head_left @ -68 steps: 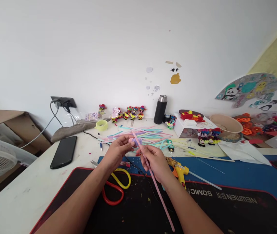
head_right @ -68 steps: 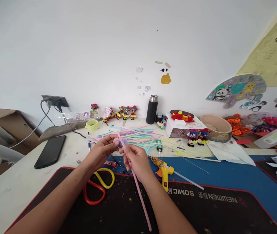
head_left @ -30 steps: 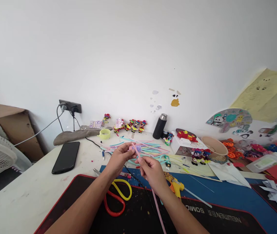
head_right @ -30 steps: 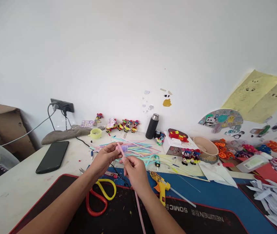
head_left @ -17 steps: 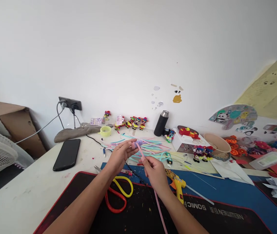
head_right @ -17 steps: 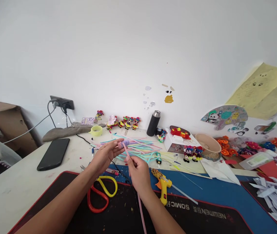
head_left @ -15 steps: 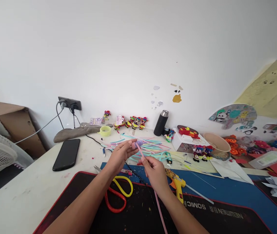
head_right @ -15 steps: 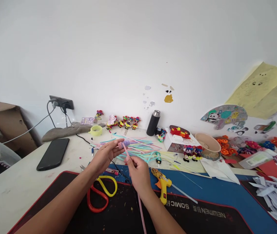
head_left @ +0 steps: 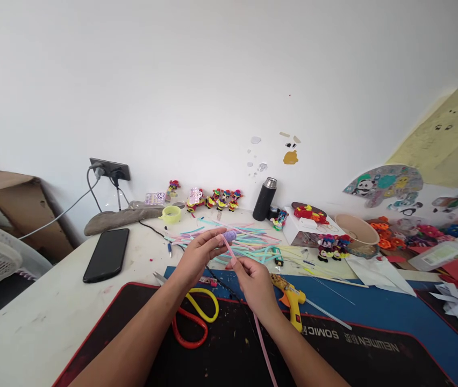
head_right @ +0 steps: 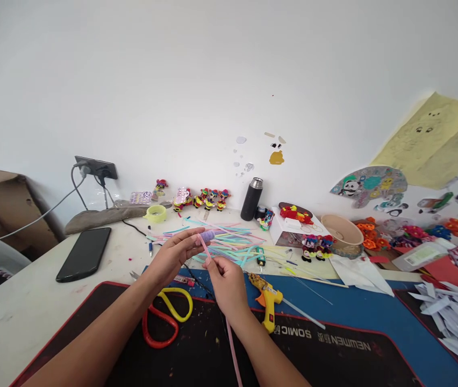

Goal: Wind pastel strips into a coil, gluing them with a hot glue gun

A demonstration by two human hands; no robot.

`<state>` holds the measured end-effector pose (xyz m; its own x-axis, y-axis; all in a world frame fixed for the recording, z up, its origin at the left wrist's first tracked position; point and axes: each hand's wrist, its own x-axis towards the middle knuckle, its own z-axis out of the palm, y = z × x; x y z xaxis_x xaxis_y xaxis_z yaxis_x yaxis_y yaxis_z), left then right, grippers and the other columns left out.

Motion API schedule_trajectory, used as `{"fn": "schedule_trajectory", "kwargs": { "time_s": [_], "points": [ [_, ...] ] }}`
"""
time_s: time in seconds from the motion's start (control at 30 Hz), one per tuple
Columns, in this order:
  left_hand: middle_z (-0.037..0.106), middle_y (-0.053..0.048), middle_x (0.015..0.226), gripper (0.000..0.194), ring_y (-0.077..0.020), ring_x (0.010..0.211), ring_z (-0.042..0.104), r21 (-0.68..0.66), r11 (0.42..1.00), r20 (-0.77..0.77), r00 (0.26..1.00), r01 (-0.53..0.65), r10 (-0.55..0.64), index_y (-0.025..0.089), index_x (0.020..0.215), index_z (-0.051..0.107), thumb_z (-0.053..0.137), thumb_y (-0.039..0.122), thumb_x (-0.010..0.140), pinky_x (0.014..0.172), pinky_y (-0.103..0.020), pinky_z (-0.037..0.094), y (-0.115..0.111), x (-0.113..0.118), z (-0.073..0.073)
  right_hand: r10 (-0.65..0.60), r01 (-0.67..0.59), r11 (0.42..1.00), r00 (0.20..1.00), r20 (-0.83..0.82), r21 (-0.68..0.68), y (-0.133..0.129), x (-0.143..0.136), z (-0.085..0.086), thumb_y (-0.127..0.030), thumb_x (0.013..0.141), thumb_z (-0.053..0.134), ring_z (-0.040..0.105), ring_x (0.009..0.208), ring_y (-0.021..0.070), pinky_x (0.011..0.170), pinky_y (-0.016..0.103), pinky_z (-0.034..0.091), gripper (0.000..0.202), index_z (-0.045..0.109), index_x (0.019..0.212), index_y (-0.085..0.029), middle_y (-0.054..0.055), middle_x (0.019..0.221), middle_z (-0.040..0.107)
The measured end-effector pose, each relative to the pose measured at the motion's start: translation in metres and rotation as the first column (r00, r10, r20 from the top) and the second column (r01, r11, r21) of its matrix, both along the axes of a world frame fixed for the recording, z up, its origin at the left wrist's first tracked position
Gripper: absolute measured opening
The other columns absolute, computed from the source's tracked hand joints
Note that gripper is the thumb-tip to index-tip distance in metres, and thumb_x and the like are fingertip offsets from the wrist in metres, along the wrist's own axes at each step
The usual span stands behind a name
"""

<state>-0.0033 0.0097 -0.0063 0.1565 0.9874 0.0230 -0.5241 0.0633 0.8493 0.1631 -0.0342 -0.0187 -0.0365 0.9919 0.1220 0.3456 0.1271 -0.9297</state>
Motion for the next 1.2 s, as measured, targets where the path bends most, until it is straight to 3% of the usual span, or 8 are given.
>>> {"fn": "schedule_trajectory", "kwargs": {
  "time_s": [0.6,1.2],
  "points": [
    [0.077,-0.016,0.119,0.041,-0.0316,0.116,0.07,0.024,1.0,-0.039,0.999,0.007,-0.006,0.015,0.105,0.077,0.089,0.038,0.073,0.103,-0.043,0.053,-0.002,0.002,0.002,0.007,-0.008,1.0,0.999,-0.054,-0.01,0.0,-0.001,-0.014,-0.061,0.093,0.058,0.035,0.043,0.0148,0.045,0.028,0.025,0.045,0.075,0.082,-0.02,-0.004,0.048,0.039],
    [0.079,-0.014,0.111,0.039,-0.0306,0.109,0.073,0.019,0.999,-0.07,0.997,-0.039,0.041,0.016,0.097,0.077,0.09,0.04,0.07,0.097,-0.042,0.056,0.001,0.001,-0.002,0.026,-0.027,0.999,0.998,-0.053,-0.032,-0.003,-0.003,-0.014,-0.052,0.095,0.058,0.033,0.046,0.0138,0.046,0.027,0.024,0.039,0.074,0.082,-0.02,-0.004,0.051,0.038]
  ]
}}
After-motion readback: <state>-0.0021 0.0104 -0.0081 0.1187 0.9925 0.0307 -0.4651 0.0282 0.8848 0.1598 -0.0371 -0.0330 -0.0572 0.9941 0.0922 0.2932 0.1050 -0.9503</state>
